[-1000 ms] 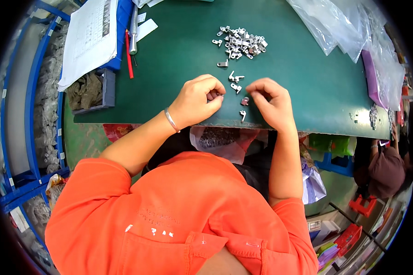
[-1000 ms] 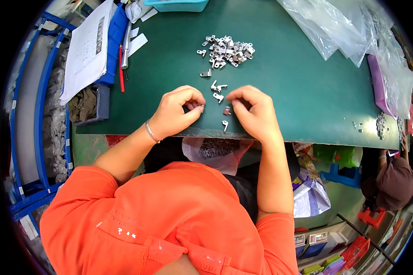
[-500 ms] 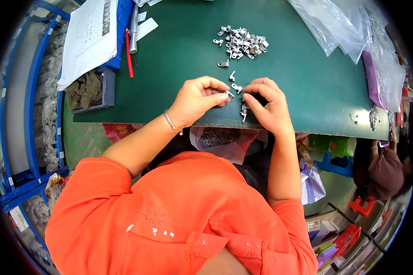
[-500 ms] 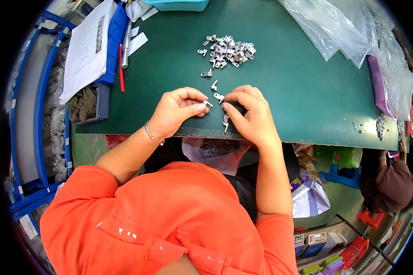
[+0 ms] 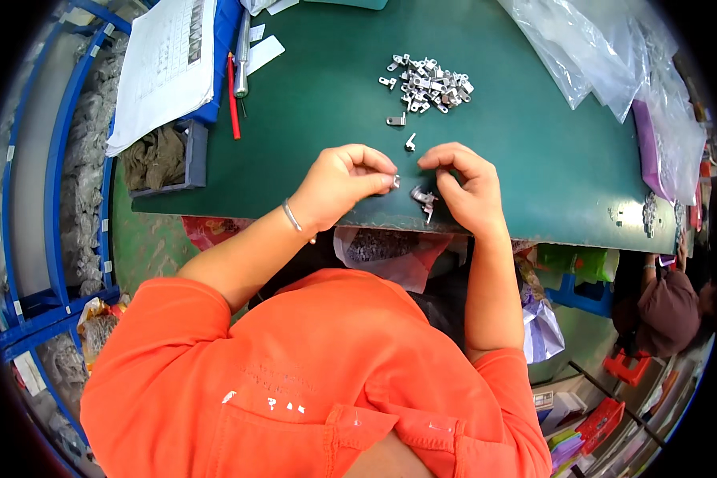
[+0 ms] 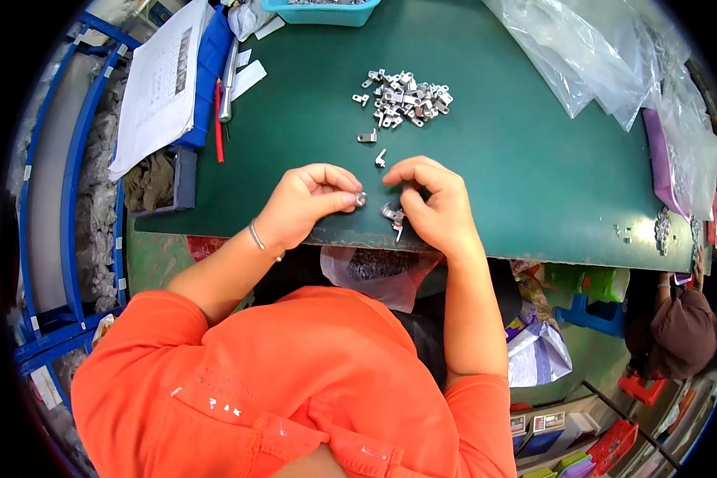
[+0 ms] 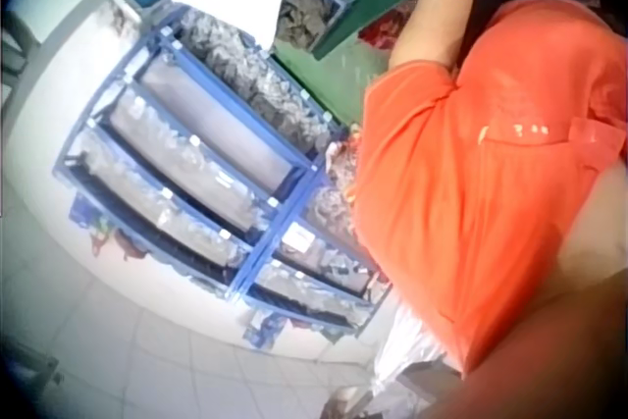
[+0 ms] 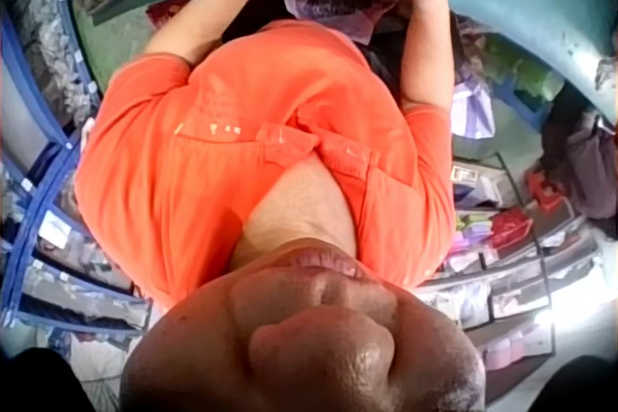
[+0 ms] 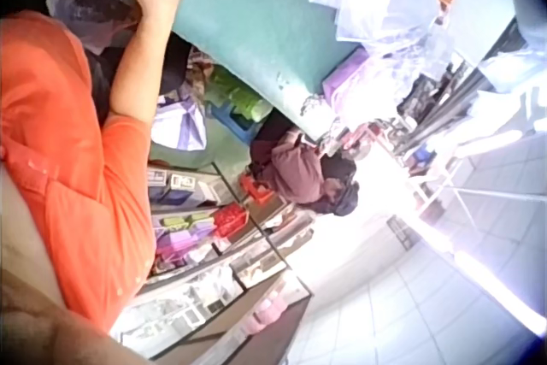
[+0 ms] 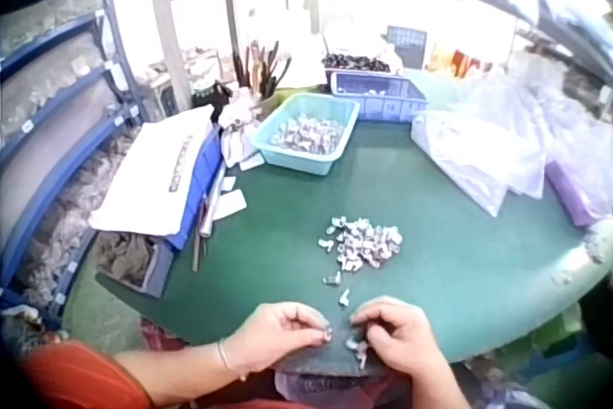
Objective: The person sorts through a pile of small metal brackets on a green tabletop, picking individual pieces and placing them one by one into a plastic bag.
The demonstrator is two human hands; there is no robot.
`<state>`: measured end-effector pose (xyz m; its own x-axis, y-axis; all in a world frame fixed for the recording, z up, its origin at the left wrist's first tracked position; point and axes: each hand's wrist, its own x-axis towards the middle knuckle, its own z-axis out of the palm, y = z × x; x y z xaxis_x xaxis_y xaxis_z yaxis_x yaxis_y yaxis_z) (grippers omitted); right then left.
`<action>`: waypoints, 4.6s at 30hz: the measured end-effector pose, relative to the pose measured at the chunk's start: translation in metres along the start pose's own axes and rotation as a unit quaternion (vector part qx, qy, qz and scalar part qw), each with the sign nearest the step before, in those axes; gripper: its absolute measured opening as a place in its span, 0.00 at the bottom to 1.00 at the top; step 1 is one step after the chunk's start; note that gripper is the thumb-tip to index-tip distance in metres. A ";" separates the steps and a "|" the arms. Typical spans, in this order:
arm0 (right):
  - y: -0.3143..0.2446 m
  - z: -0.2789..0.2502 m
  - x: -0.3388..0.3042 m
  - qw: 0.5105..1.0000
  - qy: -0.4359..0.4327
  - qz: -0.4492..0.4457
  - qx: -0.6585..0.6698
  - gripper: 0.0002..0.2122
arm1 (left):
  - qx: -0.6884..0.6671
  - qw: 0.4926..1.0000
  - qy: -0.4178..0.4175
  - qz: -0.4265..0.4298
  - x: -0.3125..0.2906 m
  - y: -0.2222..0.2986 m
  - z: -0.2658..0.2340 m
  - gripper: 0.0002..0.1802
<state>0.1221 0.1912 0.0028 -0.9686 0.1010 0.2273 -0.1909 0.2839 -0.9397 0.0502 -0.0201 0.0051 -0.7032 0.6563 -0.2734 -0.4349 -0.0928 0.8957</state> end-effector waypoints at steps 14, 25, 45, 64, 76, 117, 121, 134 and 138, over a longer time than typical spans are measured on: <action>-0.015 -0.015 0.022 0.984 -0.114 -0.037 -0.132 0.07 | 0.535 0.763 0.112 0.345 0.047 0.009 -0.001 0.18; 0.012 0.019 0.085 0.896 -0.087 -0.196 -0.388 0.13 | 0.515 0.798 -0.058 0.308 0.009 -0.003 0.017 0.10; -0.017 -0.003 -0.065 0.980 -0.028 -0.096 -0.172 0.11 | 0.503 0.786 -0.216 0.287 -0.014 -0.004 0.022 0.19; 0.005 -0.023 -0.047 0.956 0.180 0.152 0.174 0.07 | 0.181 0.983 -0.011 0.023 0.037 0.003 0.037 0.09; 0.009 -0.003 -0.022 0.948 0.175 -0.011 -0.267 0.06 | 0.459 0.874 0.036 0.156 0.031 0.003 0.029 0.09; -0.013 0.015 -0.105 0.965 0.002 -0.165 -0.204 0.17 | 0.449 0.798 -0.181 0.359 -0.023 -0.016 0.023 0.13; -0.003 -0.002 -0.055 0.941 0.096 -0.193 -0.260 0.14 | 0.518 0.741 -0.014 0.427 0.043 0.019 0.001 0.14; 0.033 0.000 0.042 0.925 0.030 -0.134 -0.356 0.20 | 0.493 0.818 0.040 0.292 0.097 -0.006 0.018 0.25; 0.012 0.017 -0.006 0.927 0.027 -0.088 -0.363 0.22 | 0.517 0.816 0.031 0.258 0.041 -0.020 0.035 0.27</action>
<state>0.1230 0.1782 -0.0144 -0.9196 0.0335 0.3914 -0.1693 0.8652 -0.4719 0.0499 0.0354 -0.0121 -0.6833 0.6881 0.2442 0.6122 0.3577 0.7052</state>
